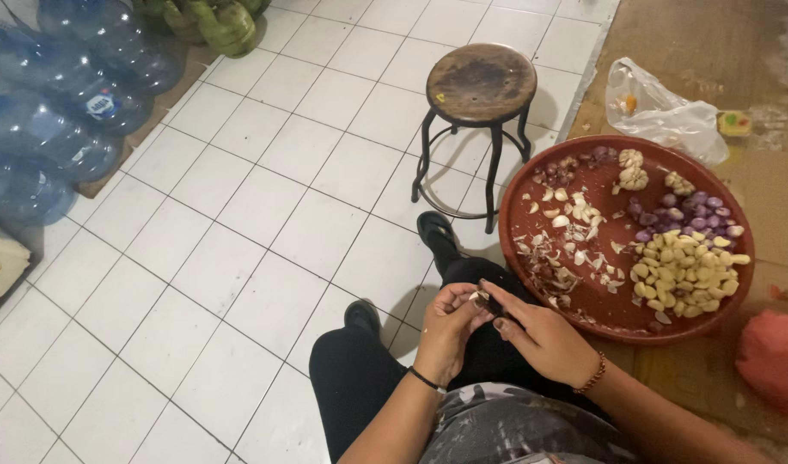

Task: The person sits on the floor and peels garlic cloves one by one using a small knife. Peeled cloves are placed in a red tray alongside other ingredients, while skins are discarded into the same tray.

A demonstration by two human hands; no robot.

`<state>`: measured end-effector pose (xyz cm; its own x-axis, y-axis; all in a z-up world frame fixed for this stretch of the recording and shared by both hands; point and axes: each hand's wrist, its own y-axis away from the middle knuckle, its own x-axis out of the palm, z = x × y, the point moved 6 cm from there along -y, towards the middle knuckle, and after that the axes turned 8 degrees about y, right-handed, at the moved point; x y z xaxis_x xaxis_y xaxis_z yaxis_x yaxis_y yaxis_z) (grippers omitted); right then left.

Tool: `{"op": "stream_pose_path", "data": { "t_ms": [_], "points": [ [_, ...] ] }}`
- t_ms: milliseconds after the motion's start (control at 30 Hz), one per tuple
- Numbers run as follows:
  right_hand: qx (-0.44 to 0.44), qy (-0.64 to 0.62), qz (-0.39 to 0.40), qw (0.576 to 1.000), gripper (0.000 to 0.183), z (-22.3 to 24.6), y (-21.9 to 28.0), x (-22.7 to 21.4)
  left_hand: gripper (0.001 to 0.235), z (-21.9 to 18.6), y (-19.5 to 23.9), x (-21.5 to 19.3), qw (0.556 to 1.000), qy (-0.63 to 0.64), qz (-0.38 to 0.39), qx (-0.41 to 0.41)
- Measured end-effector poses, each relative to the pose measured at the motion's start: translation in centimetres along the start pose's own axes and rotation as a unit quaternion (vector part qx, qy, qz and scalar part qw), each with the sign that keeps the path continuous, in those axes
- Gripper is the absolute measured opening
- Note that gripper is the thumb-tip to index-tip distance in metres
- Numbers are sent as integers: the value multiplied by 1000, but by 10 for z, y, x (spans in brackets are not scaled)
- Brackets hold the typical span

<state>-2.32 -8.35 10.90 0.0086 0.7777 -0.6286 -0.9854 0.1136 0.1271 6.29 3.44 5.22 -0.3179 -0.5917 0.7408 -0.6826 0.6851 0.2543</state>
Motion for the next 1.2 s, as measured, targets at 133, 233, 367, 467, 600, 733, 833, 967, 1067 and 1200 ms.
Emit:
{"op": "stream_pose_path", "data": {
  "t_ms": [133,233,367,467,600,733,833,967,1067,1200],
  "points": [
    [-1,3,-12,1000,69,5,2,-2,11,-1,2,-1,1000,-7,-9,2],
    [-8,3,-24,1000,65,8,4,-5,9,1,2,-1,999,-39,-9,7],
    [26,20,-3,999,67,4,8,-6,10,-1,1,-3,998,-67,7,4],
    [-27,14,-31,999,61,10,10,-9,9,2,1,-7,997,-81,-7,-8],
    [-59,1,-49,997,55,14,10,-11,7,5,0,-7,998,-61,-8,-24],
    [-53,-32,-54,997,55,16,10,-13,6,4,1,-6,997,-70,-16,-28],
    [50,-28,-15,998,61,5,9,-11,6,5,2,-2,996,-76,-20,-35],
    [-1,-27,-48,998,55,9,9,-14,6,4,4,2,995,-89,-29,-37],
    [-11,-38,-62,997,52,6,9,-14,6,5,5,4,996,-81,-25,-36],
    [-47,-44,-81,995,51,4,9,-13,7,8,5,1,994,-95,-35,-31]
  ]
}}
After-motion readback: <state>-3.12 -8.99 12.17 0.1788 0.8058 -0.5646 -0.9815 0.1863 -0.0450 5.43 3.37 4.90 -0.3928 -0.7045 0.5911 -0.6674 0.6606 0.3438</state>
